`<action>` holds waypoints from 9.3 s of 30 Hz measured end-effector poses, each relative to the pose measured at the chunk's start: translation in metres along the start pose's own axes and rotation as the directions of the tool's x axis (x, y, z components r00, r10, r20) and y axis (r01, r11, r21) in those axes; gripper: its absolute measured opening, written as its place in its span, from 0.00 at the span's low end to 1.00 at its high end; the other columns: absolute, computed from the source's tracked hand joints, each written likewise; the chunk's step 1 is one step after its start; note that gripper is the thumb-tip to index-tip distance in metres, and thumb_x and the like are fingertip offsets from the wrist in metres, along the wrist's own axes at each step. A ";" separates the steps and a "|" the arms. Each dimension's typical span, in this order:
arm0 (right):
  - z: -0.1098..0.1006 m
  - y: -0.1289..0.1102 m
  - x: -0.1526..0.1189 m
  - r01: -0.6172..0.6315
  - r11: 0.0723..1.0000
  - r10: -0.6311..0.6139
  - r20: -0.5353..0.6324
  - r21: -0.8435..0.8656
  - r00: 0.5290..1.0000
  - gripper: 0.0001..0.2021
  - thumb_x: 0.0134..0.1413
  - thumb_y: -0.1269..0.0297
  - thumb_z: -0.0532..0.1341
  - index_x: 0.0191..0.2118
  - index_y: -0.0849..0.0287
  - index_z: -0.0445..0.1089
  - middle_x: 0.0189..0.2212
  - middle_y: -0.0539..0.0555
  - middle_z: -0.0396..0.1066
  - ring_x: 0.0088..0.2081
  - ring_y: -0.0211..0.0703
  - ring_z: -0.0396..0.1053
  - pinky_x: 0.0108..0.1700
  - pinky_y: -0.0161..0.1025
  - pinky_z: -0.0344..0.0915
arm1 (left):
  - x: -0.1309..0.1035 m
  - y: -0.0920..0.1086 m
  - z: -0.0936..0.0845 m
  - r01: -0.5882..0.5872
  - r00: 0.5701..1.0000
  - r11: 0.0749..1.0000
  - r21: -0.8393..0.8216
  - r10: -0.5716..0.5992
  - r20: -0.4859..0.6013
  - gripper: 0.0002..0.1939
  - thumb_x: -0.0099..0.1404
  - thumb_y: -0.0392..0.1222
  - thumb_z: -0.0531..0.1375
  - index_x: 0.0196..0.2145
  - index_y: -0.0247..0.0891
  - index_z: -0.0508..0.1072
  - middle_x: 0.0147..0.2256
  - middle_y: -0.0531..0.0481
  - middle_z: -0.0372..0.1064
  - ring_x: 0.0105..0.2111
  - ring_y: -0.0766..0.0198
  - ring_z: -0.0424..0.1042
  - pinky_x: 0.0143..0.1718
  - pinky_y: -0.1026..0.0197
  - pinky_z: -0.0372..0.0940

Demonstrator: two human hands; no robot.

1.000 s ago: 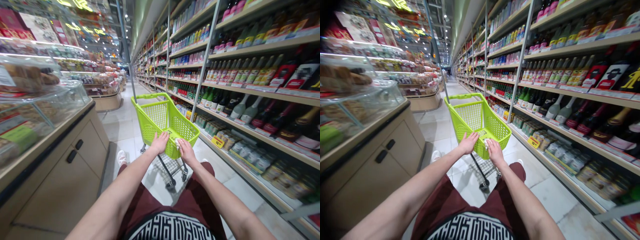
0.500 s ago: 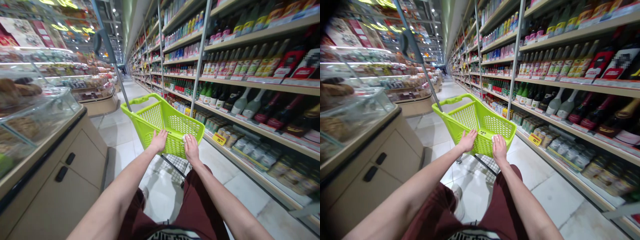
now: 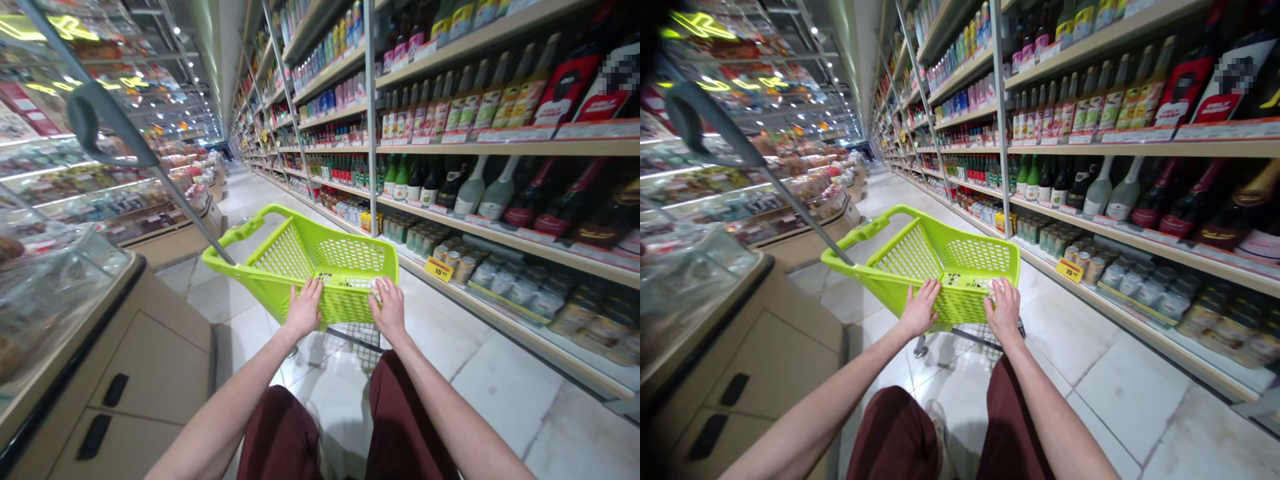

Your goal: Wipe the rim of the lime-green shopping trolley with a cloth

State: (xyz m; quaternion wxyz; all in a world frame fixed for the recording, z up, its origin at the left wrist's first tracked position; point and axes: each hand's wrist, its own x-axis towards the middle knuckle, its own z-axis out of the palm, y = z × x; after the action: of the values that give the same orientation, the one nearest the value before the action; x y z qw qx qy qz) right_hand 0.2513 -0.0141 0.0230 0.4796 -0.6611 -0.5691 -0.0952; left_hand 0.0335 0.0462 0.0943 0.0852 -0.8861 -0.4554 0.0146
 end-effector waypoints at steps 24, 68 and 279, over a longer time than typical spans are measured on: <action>-0.004 -0.011 0.027 -0.055 0.958 -0.038 0.314 0.281 0.949 0.12 0.43 0.71 0.50 0.34 0.57 0.68 0.41 0.54 0.69 0.48 0.44 0.62 0.51 0.47 0.58 | 0.009 -0.002 -0.011 0.016 0.996 0.979 -0.204 -0.033 -0.081 0.28 0.56 0.40 0.51 0.55 0.38 0.54 0.59 0.44 0.46 0.59 0.54 0.43 0.56 0.36 0.38; 0.023 -0.069 0.039 -0.212 0.946 0.165 0.200 0.244 0.966 0.09 0.47 0.68 0.53 0.36 0.58 0.67 0.30 0.52 0.69 0.32 0.42 0.66 0.37 0.39 0.61 | 0.053 0.025 -0.023 0.013 0.936 0.843 -0.538 -0.199 -0.290 0.09 0.56 0.37 0.56 0.37 0.37 0.65 0.39 0.47 0.64 0.41 0.61 0.63 0.43 0.58 0.59; 0.037 -0.163 0.046 -0.272 0.692 0.023 0.356 0.669 0.934 0.16 0.43 0.71 0.51 0.40 0.58 0.67 0.33 0.50 0.71 0.33 0.40 0.69 0.36 0.36 0.67 | -0.023 -0.050 -0.025 0.038 0.893 -0.121 -0.992 -0.441 0.088 0.16 0.44 0.40 0.61 0.34 0.35 0.70 0.29 0.51 0.71 0.28 0.66 0.68 0.31 0.65 0.63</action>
State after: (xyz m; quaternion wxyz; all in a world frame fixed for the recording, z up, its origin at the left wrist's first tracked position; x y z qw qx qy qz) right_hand 0.1131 0.0262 0.1203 0.6037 -0.4761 -0.5756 0.2784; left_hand -0.0174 0.0524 0.1257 -0.5218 -0.5540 -0.4576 -0.4598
